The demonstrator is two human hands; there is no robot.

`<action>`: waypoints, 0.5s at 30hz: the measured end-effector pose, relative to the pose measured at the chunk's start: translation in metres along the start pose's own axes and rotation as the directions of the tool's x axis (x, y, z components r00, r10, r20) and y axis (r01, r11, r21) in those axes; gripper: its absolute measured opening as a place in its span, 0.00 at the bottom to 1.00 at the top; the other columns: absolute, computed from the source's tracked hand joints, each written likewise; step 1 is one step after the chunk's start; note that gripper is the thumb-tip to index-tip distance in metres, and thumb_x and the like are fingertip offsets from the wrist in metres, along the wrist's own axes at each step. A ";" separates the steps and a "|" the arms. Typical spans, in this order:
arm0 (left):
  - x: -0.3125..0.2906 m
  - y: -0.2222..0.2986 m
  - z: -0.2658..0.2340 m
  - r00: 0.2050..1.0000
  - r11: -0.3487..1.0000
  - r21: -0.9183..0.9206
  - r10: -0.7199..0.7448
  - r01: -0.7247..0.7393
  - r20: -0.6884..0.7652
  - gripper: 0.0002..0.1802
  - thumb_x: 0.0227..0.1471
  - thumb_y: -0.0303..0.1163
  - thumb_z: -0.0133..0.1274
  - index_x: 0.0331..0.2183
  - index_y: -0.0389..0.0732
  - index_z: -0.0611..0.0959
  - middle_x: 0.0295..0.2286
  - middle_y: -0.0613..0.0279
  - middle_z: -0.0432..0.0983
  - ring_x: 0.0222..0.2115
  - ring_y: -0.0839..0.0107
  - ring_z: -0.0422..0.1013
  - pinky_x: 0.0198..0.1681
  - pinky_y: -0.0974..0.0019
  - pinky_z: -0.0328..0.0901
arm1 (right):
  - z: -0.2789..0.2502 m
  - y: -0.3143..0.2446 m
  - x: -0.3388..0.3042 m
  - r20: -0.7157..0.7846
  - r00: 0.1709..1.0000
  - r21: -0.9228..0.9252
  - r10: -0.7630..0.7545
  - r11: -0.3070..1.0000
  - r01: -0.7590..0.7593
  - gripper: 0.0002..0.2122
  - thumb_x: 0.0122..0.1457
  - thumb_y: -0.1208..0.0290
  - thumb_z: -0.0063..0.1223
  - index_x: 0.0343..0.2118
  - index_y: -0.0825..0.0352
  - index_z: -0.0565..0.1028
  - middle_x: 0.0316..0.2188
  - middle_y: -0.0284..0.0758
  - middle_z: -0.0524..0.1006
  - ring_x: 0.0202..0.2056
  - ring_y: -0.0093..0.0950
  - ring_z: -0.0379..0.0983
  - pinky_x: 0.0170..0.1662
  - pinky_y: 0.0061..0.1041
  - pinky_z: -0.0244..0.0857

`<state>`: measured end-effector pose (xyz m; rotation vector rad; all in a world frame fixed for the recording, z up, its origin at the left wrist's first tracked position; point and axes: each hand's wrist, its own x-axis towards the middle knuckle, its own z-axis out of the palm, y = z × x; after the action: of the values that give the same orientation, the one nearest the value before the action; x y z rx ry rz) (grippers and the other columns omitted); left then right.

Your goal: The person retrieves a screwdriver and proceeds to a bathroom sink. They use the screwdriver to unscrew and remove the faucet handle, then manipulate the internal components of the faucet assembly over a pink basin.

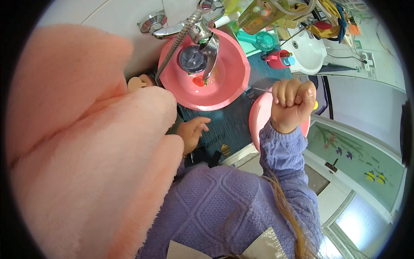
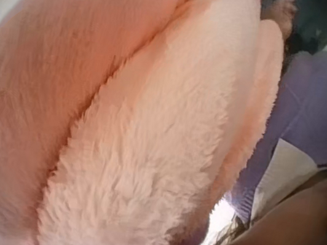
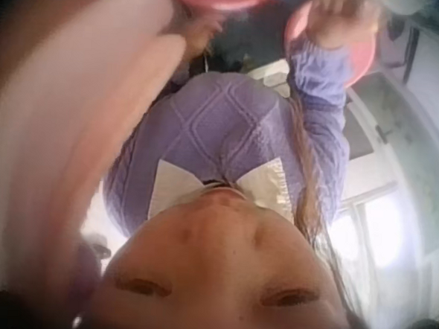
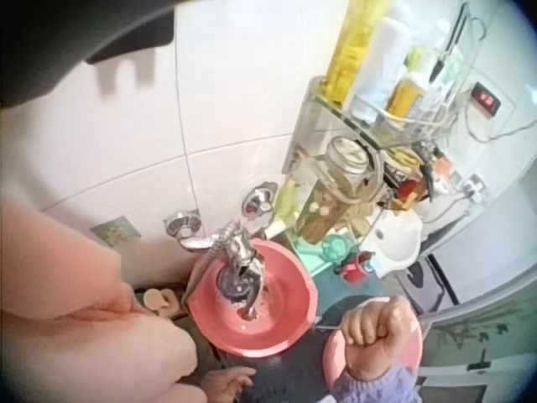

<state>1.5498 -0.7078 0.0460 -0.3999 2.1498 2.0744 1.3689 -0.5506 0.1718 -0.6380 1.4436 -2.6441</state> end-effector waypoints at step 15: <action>-0.070 0.055 0.035 0.980 0.984 0.106 0.126 -0.143 0.153 0.10 0.54 0.28 0.46 0.36 0.36 0.79 0.20 0.61 0.73 0.20 0.75 0.70 0.24 0.73 0.63 | 0.077 -0.138 -0.088 0.771 0.625 0.088 -0.122 0.992 0.084 0.05 0.53 0.75 0.47 0.29 0.54 0.69 0.15 0.32 0.66 0.10 0.20 0.55 0.13 0.20 0.44</action>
<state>1.5987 -0.6645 0.1168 -0.0879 2.2520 1.9621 1.4982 -0.5122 0.2927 -1.6385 1.0661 -1.9628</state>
